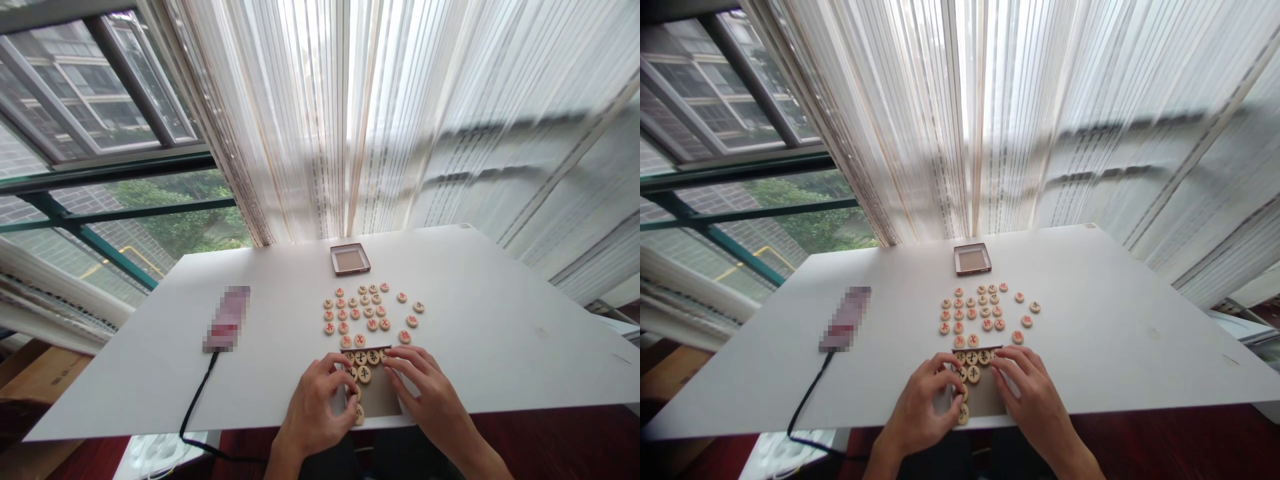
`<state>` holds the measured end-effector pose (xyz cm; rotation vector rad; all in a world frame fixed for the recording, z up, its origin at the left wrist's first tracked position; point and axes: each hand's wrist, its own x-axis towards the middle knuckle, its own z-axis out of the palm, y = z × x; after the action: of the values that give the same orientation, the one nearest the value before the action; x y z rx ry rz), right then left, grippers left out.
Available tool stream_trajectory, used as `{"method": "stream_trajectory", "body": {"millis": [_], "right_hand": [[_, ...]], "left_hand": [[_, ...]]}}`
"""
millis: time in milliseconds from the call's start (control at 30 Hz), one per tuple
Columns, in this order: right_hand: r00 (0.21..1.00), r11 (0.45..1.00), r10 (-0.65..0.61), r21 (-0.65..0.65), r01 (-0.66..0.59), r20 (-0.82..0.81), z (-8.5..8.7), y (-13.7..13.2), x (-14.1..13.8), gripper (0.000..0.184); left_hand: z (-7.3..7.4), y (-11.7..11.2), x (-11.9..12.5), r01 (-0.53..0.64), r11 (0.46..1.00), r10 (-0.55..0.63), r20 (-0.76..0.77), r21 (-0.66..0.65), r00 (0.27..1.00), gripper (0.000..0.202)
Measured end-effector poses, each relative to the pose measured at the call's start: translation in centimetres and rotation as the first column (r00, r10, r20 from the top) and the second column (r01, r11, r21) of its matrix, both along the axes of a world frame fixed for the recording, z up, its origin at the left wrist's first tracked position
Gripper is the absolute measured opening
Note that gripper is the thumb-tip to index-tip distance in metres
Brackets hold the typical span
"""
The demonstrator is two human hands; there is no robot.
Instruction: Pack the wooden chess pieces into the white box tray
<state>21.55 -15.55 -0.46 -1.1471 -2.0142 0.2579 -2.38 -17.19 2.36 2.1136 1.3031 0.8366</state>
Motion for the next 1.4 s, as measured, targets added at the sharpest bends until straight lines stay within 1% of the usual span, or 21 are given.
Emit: {"method": "stream_trajectory", "body": {"millis": [100, 167, 267, 333, 433, 567, 700, 833, 1133, 1400], "right_hand": [[0.993, 0.999, -0.029, -0.023, 0.026, -0.114, -0.6, 0.2, 1.0, 0.020], [0.983, 0.994, -0.066, -0.093, 0.050, -0.174, -0.5, 0.2, 1.4, 0.019], [0.972, 0.979, -0.090, -0.200, 0.047, -0.216, 0.1, 0.1, 1.7, 0.017], [0.975, 0.971, -0.069, -0.237, 0.017, -0.212, 0.6, 0.2, 1.6, 0.017], [0.985, 0.966, -0.031, -0.257, -0.013, -0.168, 1.0, 0.7, 1.2, 0.019], [0.995, 0.964, 0.003, -0.263, -0.029, -0.099, 0.5, 1.5, 0.3, 0.020], [0.995, 0.948, 0.008, -0.315, -0.039, -0.098, -0.1, 1.7, -0.1, 0.019], [0.995, 0.938, 0.022, -0.342, -0.056, -0.102, 0.1, 1.7, -0.2, 0.016], [0.993, 0.941, 0.066, -0.325, -0.095, -0.100, 1.1, 1.1, -0.3, 0.019], [0.991, 0.934, 0.062, -0.342, -0.099, -0.117, 1.0, 1.2, -0.3, 0.020]], "left_hand": [[-0.5, 0.0, -0.5, -0.011, 0.999, 0.014, 0.084, -0.031, 0.996, 0.015], [-0.8, 0.0, -0.9, -0.022, 0.999, 0.027, 0.146, -0.040, 0.989, 0.012], [-0.8, 0.2, -1.1, -0.059, 0.998, 0.056, 0.188, 0.008, 0.981, 0.011], [-0.4, 0.3, -0.9, -0.071, 0.996, 0.062, 0.163, 0.049, 0.985, 0.012], [0.5, 0.7, 0.0, -0.035, 0.995, 0.028, 0.074, 0.092, 0.997, 0.019], [1.2, 1.3, 1.5, -0.009, 0.991, 0.012, -0.026, 0.134, 1.000, 0.025], [1.0, 1.8, 2.3, -0.026, 0.992, 0.035, -0.071, 0.123, 0.997, 0.024], [0.9, 2.0, 2.6, -0.043, 0.992, 0.054, -0.090, 0.117, 0.994, 0.023], [0.6, 2.3, 3.1, -0.046, 0.992, 0.058, -0.109, 0.115, 0.992, 0.022], [0.6, 2.1, 3.2, -0.062, 0.990, 0.078, -0.120, 0.126, 0.990, 0.019]]}}
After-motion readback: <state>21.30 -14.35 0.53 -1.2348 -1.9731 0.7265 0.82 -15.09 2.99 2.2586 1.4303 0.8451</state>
